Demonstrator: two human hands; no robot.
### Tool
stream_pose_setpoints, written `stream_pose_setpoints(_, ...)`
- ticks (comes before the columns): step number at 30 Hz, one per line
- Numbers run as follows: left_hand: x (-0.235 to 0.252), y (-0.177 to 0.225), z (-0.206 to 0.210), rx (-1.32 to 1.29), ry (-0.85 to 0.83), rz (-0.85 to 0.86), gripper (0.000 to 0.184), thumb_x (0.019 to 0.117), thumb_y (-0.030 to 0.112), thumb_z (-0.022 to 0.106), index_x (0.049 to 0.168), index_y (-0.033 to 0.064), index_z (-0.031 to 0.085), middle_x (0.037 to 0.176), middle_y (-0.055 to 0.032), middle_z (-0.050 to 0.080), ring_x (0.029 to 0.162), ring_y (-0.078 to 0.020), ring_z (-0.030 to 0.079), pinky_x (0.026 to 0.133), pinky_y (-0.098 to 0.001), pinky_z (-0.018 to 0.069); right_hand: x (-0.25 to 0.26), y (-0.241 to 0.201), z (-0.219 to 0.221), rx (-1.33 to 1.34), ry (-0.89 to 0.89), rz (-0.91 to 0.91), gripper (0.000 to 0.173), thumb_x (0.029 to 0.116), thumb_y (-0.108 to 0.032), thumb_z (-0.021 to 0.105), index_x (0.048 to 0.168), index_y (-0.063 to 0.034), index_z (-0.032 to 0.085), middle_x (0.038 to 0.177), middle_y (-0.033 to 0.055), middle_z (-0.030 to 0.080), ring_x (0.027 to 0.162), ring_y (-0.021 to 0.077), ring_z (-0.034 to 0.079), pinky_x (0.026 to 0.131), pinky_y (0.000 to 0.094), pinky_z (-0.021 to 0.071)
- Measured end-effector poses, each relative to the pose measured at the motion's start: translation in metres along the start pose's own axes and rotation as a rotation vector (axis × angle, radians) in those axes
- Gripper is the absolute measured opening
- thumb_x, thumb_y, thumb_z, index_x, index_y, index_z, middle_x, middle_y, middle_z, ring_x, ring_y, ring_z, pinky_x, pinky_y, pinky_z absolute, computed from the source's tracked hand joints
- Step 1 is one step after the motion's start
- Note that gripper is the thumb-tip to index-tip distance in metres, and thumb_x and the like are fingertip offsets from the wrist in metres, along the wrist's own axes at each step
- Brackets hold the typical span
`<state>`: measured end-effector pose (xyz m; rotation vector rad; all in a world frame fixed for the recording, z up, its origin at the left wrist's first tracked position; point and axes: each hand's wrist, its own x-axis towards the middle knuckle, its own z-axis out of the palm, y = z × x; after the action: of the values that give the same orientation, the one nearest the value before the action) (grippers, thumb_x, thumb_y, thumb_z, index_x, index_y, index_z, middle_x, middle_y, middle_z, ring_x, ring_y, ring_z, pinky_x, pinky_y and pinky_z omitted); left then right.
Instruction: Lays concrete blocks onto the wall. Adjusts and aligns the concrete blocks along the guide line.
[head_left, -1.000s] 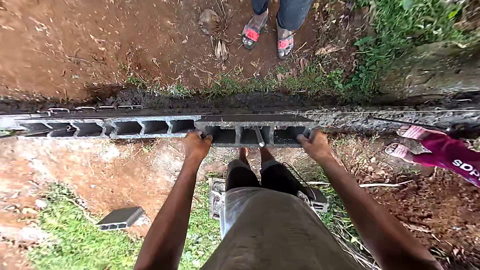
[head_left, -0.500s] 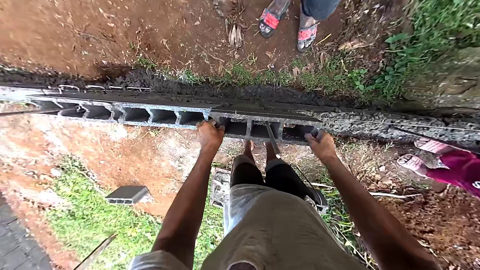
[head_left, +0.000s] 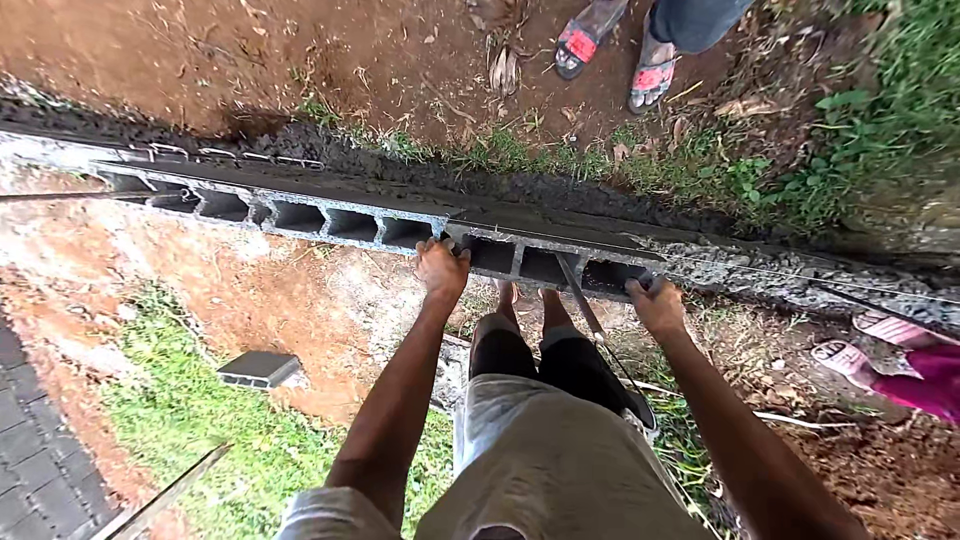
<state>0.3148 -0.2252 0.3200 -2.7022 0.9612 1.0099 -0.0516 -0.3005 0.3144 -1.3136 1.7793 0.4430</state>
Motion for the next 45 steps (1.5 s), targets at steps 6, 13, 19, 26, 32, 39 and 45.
stream_pose_setpoints(6, 0.004, -0.002, 0.005, 0.015, 0.011, 0.013, 0.028, 0.0914, 0.032, 0.075, 0.103, 0.0073, 0.078, 0.114, -0.0200, 0.068, 0.119, -0.0420, 0.058, 0.096, -0.0622, 0.0475, 0.003, -0.003, 0.000, -0.008, 0.011, 0.004, 0.045, 0.1039, -0.037, 0.059, 0.113, 0.0068, 0.064, 0.104, 0.0275, 0.068, 0.104, 0.0421, 0.066, 0.094, 0.0609, 0.0492)
stream_pose_setpoints(13, 0.005, -0.001, 0.004, 0.019, -0.022, 0.001, 0.027, 0.0924, 0.033, 0.074, 0.103, 0.0084, 0.077, 0.115, -0.0201, 0.068, 0.120, -0.0413, 0.057, 0.097, -0.0615, 0.0464, 0.000, 0.001, 0.004, 0.002, 0.008, 0.000, 0.046, 0.1040, -0.037, 0.058, 0.118, 0.0066, 0.063, 0.107, 0.0280, 0.068, 0.107, 0.0417, 0.067, 0.096, 0.0609, 0.0492)
stream_pose_setpoints(19, 0.006, 0.001, 0.003, 0.046, -0.055, -0.004, 0.030, 0.0931, 0.035, 0.073, 0.106, 0.0076, 0.077, 0.117, -0.0200, 0.067, 0.123, -0.0423, 0.056, 0.100, -0.0611, 0.0463, -0.003, -0.003, 0.003, -0.003, -0.015, 0.042, 0.047, 0.1043, -0.038, 0.057, 0.118, 0.0067, 0.063, 0.109, 0.0286, 0.068, 0.109, 0.0435, 0.066, 0.097, 0.0623, 0.0486)
stream_pose_setpoints(26, 0.009, 0.004, 0.002, 0.079, -0.071, -0.008, 0.030, 0.0937, 0.035, 0.073, 0.104, 0.0064, 0.076, 0.116, -0.0200, 0.068, 0.123, -0.0415, 0.056, 0.101, -0.0602, 0.0453, 0.000, -0.005, 0.000, -0.007, -0.011, 0.050, 0.044, 0.1042, -0.037, 0.058, 0.113, 0.0058, 0.063, 0.106, 0.0291, 0.068, 0.107, 0.0444, 0.066, 0.095, 0.0627, 0.0480)
stream_pose_setpoints(32, 0.010, 0.004, 0.005, 0.113, -0.066, 0.006, 0.032, 0.0930, 0.037, 0.074, 0.102, 0.0059, 0.076, 0.116, -0.0207, 0.068, 0.124, -0.0435, 0.056, 0.099, -0.0634, 0.0464, 0.001, -0.006, -0.001, -0.015, -0.014, 0.058, 0.044, 0.1030, -0.037, 0.060, 0.111, 0.0061, 0.065, 0.108, 0.0297, 0.067, 0.110, 0.0452, 0.065, 0.097, 0.0635, 0.0480)
stream_pose_setpoints(39, 0.009, 0.004, 0.005, 0.133, -0.048, 0.045, 0.036, 0.0937, 0.038, 0.074, 0.102, 0.0023, 0.075, 0.117, -0.0264, 0.068, 0.126, -0.0490, 0.054, 0.101, -0.0680, 0.0441, 0.002, -0.004, 0.002, 0.048, -0.021, 0.102, 0.045, 0.1026, -0.039, 0.061, 0.113, 0.0044, 0.062, 0.101, 0.0294, 0.068, 0.099, 0.0471, 0.068, 0.086, 0.0675, 0.0517)
stream_pose_setpoints(45, 0.008, 0.005, 0.002, 0.161, -0.039, 0.065, 0.041, 0.0964, 0.041, 0.070, 0.103, 0.0011, 0.075, 0.118, -0.0271, 0.068, 0.126, -0.0501, 0.054, 0.101, -0.0699, 0.0424, 0.008, -0.003, 0.000, 0.016, -0.059, 0.091, 0.048, 0.1017, -0.043, 0.060, 0.113, 0.0040, 0.064, 0.106, 0.0295, 0.068, 0.106, 0.0472, 0.066, 0.090, 0.0673, 0.0505)
